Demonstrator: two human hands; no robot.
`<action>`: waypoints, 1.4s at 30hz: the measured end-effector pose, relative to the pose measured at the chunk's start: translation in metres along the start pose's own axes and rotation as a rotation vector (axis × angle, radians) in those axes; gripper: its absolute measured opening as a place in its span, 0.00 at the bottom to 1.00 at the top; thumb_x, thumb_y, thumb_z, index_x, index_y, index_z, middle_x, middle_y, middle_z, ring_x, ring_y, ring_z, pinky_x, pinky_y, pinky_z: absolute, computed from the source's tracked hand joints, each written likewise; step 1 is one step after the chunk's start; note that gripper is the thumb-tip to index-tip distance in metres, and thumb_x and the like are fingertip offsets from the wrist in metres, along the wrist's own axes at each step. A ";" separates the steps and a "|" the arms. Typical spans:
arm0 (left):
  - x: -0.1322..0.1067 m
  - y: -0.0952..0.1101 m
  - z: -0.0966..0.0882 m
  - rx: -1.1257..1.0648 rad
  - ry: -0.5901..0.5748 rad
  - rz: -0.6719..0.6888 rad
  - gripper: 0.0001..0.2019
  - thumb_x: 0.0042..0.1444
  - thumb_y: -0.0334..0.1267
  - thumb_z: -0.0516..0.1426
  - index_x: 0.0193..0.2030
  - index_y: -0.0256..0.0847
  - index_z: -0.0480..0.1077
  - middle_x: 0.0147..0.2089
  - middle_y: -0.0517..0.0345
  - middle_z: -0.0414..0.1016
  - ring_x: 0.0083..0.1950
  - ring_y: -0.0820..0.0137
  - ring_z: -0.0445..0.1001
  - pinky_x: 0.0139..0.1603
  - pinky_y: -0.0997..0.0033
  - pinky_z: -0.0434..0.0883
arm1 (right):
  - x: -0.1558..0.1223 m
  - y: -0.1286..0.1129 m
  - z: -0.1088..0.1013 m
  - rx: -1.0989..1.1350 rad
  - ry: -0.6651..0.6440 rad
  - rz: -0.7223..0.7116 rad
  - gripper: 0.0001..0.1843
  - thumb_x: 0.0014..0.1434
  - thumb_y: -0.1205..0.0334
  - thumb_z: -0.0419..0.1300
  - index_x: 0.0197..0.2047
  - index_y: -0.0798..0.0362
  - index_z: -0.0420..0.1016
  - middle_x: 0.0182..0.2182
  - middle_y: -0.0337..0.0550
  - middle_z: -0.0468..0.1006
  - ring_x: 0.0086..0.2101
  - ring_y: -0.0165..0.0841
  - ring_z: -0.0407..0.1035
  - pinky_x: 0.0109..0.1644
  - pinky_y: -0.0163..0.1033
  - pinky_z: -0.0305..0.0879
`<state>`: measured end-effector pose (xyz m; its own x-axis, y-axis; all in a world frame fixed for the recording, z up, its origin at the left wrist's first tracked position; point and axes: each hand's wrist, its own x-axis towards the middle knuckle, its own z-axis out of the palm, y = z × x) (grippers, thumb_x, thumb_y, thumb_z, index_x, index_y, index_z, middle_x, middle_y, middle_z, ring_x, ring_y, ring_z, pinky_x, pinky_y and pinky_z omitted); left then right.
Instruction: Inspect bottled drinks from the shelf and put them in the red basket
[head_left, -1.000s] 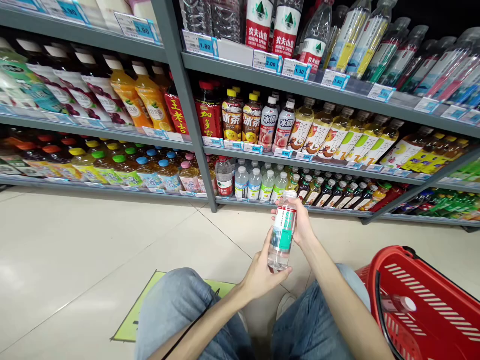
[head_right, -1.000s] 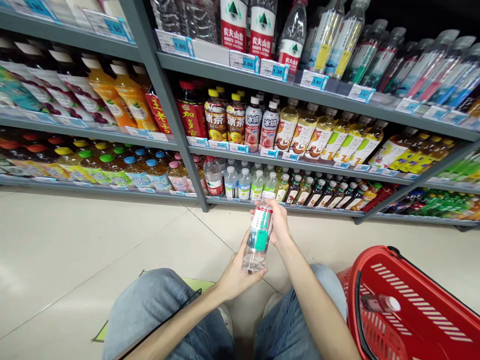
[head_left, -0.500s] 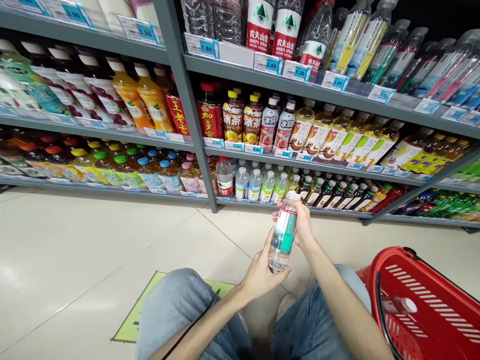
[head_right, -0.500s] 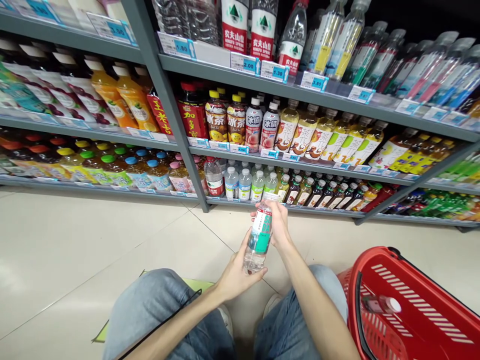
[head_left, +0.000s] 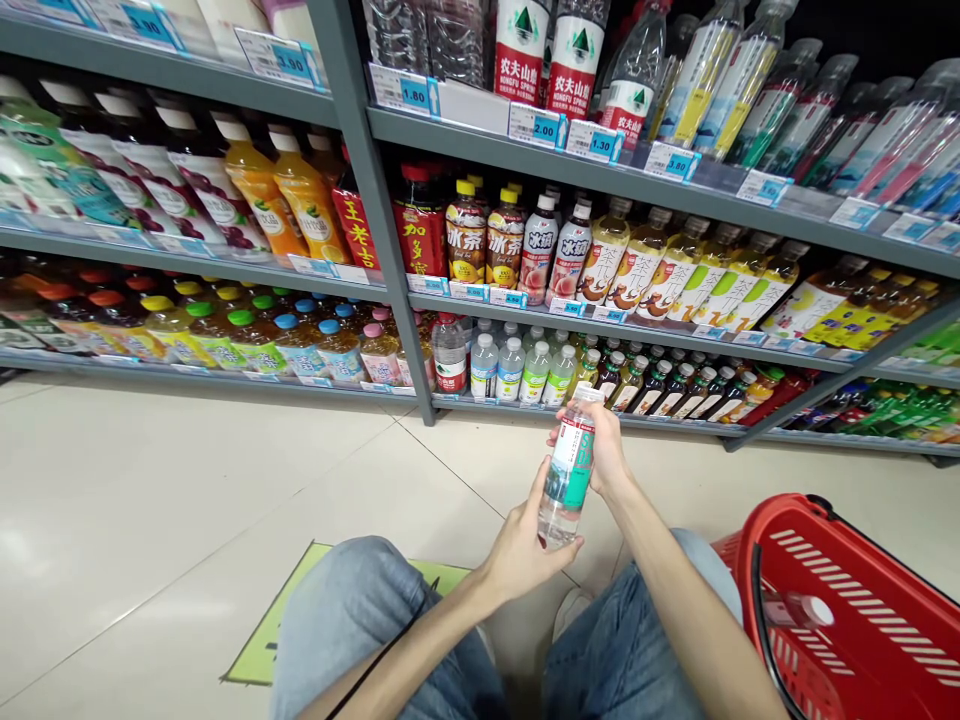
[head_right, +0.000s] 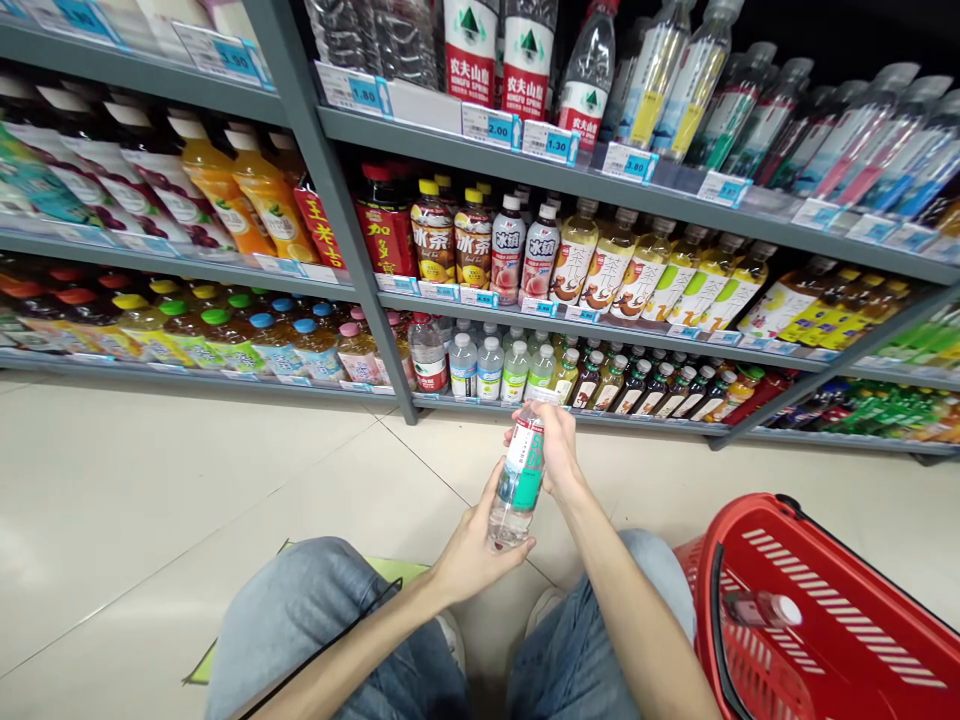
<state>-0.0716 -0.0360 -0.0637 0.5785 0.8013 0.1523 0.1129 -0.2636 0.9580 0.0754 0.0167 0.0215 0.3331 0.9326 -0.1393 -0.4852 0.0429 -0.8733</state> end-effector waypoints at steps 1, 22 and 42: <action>0.000 0.000 0.000 0.000 -0.003 0.000 0.53 0.53 0.37 0.63 0.76 0.41 0.32 0.33 0.63 0.73 0.26 0.75 0.63 0.31 0.73 0.66 | 0.000 0.000 0.000 0.002 -0.001 -0.002 0.12 0.50 0.55 0.64 0.35 0.54 0.73 0.28 0.40 0.79 0.22 0.33 0.74 0.28 0.40 0.77; 0.003 0.003 -0.002 0.027 0.006 -0.012 0.52 0.51 0.35 0.63 0.76 0.41 0.35 0.32 0.66 0.71 0.26 0.75 0.63 0.31 0.74 0.67 | 0.000 0.000 0.001 0.031 0.016 -0.006 0.13 0.49 0.55 0.64 0.34 0.54 0.73 0.27 0.40 0.79 0.21 0.33 0.74 0.27 0.40 0.77; 0.008 -0.002 -0.003 0.060 0.162 0.100 0.41 0.53 0.33 0.61 0.72 0.48 0.50 0.60 0.48 0.66 0.37 0.69 0.79 0.48 0.61 0.77 | 0.002 -0.001 0.005 0.079 0.188 -0.067 0.12 0.47 0.55 0.64 0.33 0.54 0.73 0.25 0.38 0.78 0.20 0.33 0.73 0.22 0.37 0.74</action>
<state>-0.0693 -0.0269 -0.0641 0.4523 0.8442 0.2876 0.1125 -0.3739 0.9206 0.0724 0.0200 0.0250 0.5083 0.8436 -0.1733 -0.5166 0.1377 -0.8451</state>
